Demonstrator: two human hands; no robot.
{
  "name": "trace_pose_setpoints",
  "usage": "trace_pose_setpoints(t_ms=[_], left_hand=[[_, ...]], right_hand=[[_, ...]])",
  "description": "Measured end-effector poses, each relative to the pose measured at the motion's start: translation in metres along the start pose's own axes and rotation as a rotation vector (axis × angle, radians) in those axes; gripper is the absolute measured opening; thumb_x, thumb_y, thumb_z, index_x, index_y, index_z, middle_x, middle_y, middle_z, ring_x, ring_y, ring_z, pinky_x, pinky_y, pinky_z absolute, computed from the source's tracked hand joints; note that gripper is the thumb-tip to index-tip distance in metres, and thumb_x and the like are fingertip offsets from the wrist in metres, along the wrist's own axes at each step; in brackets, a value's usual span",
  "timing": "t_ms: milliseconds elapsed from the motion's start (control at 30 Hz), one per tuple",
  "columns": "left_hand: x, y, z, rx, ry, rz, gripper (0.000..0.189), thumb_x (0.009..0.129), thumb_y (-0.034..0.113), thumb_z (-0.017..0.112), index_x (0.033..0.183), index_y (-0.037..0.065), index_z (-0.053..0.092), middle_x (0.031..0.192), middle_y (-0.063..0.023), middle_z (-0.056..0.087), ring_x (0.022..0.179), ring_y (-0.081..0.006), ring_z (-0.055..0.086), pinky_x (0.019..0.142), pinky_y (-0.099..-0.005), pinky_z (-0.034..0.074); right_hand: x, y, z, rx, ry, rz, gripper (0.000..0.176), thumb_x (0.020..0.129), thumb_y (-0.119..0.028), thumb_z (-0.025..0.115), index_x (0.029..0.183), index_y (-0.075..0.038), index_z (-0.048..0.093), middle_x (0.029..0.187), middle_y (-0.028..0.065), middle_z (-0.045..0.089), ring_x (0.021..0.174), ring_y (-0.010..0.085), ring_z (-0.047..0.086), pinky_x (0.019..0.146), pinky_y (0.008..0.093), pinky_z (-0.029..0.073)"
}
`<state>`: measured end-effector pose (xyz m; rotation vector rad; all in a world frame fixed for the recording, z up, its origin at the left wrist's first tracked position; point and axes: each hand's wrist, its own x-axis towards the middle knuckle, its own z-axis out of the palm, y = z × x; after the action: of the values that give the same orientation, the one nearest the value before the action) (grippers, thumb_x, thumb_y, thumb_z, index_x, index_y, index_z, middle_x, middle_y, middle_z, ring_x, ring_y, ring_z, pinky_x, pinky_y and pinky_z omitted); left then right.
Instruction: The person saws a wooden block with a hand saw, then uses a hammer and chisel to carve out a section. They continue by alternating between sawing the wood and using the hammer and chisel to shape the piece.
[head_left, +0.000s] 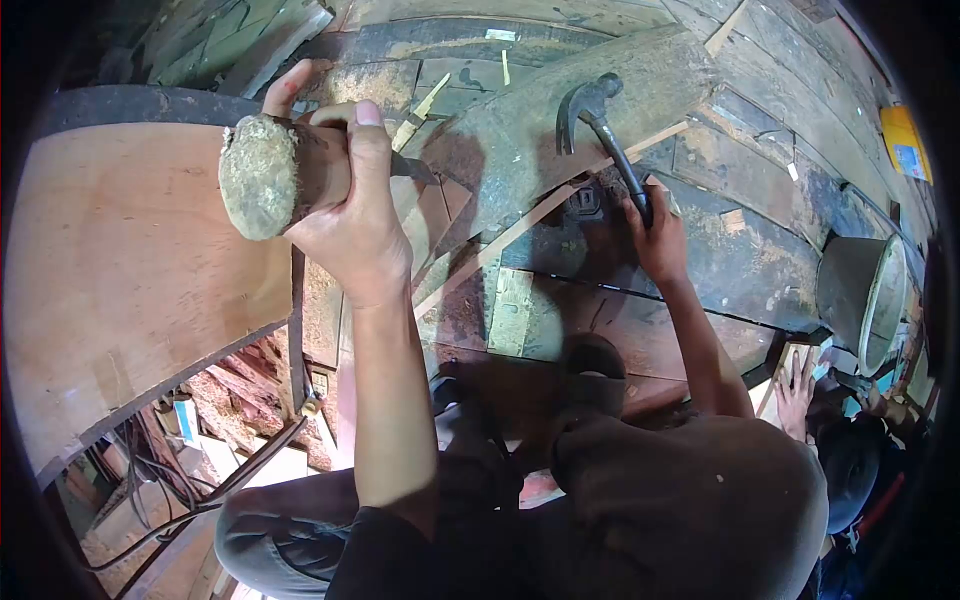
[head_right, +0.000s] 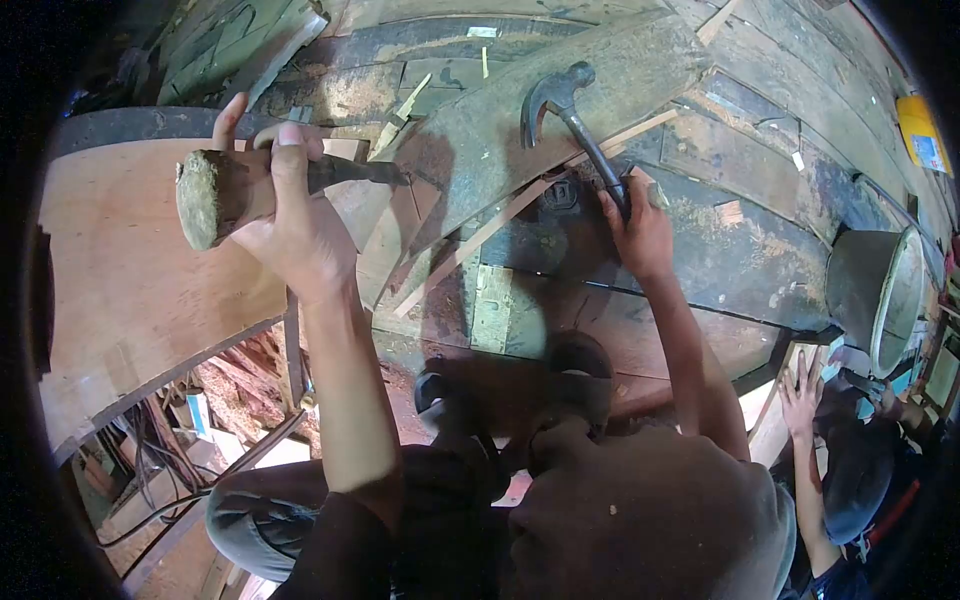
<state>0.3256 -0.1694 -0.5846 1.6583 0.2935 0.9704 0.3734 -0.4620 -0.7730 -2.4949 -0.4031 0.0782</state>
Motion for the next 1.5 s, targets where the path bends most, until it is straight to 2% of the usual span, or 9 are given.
trace_pose_setpoints(t_ms=[967, 1033, 1100, 1167, 1300, 1333, 1400, 1433, 1500], left_hand=[[-0.015, -0.006, 0.014, 0.161, 0.200, 0.101, 0.048, 0.089, 0.003, 0.068, 0.132, 0.003, 0.047, 0.088, -0.0031, 0.061, 0.081, -0.0101, 0.054, 0.078, -0.0248, 0.046], [-0.018, -0.004, 0.015, 0.105, 0.181, 0.050, 0.023, 0.081, -0.001, 0.072, 0.101, -0.001, 0.061, 0.117, -0.0090, 0.057, 0.099, -0.0171, 0.055, 0.097, -0.0345, 0.041], [-0.016, 0.005, 0.018, 0.128, 0.180, -0.031, 0.027, 0.081, -0.004, 0.070, 0.105, -0.003, 0.059, 0.119, -0.0099, 0.058, 0.105, -0.0183, 0.056, 0.100, -0.0350, 0.040], [-0.012, -0.002, 0.019, 0.052, 0.288, 0.015, 0.034, 0.081, -0.003, 0.070, 0.112, -0.004, 0.058, 0.118, -0.0095, 0.060, 0.107, -0.0172, 0.057, 0.101, -0.0338, 0.040], [-0.009, 0.011, 0.016, 0.109, 0.221, -0.060, 0.051, 0.078, -0.003, 0.072, 0.126, -0.001, 0.055, 0.115, -0.0079, 0.063, 0.105, -0.0146, 0.058, 0.096, -0.0296, 0.044], [-0.009, 0.010, 0.015, 0.112, 0.256, -0.051, 0.051, 0.078, -0.003, 0.072, 0.126, -0.001, 0.055, 0.115, -0.0079, 0.063, 0.105, -0.0146, 0.058, 0.096, -0.0296, 0.044], [-0.012, 0.005, 0.014, 0.030, 0.138, -0.103, 0.060, 0.073, -0.006, 0.072, 0.130, 0.002, 0.054, 0.116, -0.0075, 0.064, 0.105, -0.0136, 0.059, 0.093, -0.0283, 0.046], [-0.012, 0.005, 0.016, 0.031, 0.172, -0.109, 0.060, 0.073, -0.006, 0.072, 0.130, 0.002, 0.054, 0.116, -0.0075, 0.064, 0.105, -0.0136, 0.059, 0.093, -0.0283, 0.046], [-0.007, 0.007, 0.026, -0.048, 0.163, -0.023, 0.053, 0.077, -0.004, 0.071, 0.127, 0.001, 0.056, 0.112, -0.0053, 0.063, 0.101, -0.0110, 0.058, 0.091, -0.0251, 0.045]], right_hand=[[-0.001, -0.001, -0.001, -0.048, -0.020, 0.004, 0.042, 0.095, -0.041, 0.059, 0.114, -0.005, 0.052, 0.072, 0.0242, 0.064, 0.070, 0.0456, 0.063, 0.059, 0.0519, 0.048], [-0.002, -0.002, -0.003, -0.046, 0.035, -0.035, 0.039, 0.095, -0.040, 0.060, 0.112, -0.005, 0.053, 0.071, 0.0239, 0.063, 0.070, 0.0458, 0.063, 0.059, 0.0515, 0.048], [0.002, -0.003, -0.008, 0.148, 0.002, -0.042, 0.033, 0.095, -0.035, 0.061, 0.101, -0.003, 0.056, 0.070, 0.0230, 0.062, 0.067, 0.0462, 0.059, 0.058, 0.0478, 0.046], [0.008, -0.020, -0.026, 0.307, -0.071, -0.067, 0.030, 0.097, -0.030, 0.060, 0.089, -0.001, 0.056, 0.063, 0.0130, 0.050, 0.056, 0.0232, 0.052, 0.054, 0.0373, 0.041], [0.033, -0.090, -0.111, 0.780, -0.241, 0.217, 0.028, 0.097, -0.025, 0.060, 0.085, 0.000, 0.056, 0.060, 0.0067, 0.049, 0.059, 0.0157, 0.051, 0.054, 0.0340, 0.041], [0.049, -0.090, -0.127, 0.318, 0.187, -0.394, 0.032, 0.099, -0.032, 0.056, 0.086, -0.002, 0.057, 0.060, 0.0056, 0.048, 0.052, 0.0149, 0.048, 0.049, 0.0309, 0.038], [0.060, -0.154, -0.207, 1.268, -0.341, -0.204, 0.038, 0.099, -0.049, 0.049, 0.093, -0.011, 0.047, 0.059, 0.0030, 0.043, 0.035, 0.0130, 0.035, 0.032, 0.0275, 0.025], [0.066, -0.169, -0.237, 1.420, -0.240, -0.125, 0.041, 0.097, -0.054, 0.049, 0.089, -0.014, 0.041, 0.056, 0.0015, 0.041, 0.035, 0.0110, 0.038, 0.029, 0.0258, 0.028], [0.079, -0.221, -0.282, 1.344, -0.471, -0.617, 0.045, 0.096, -0.058, 0.047, 0.085, -0.015, 0.039, 0.055, 0.0001, 0.043, 0.036, 0.0093, 0.042, 0.030, 0.0219, 0.035]])
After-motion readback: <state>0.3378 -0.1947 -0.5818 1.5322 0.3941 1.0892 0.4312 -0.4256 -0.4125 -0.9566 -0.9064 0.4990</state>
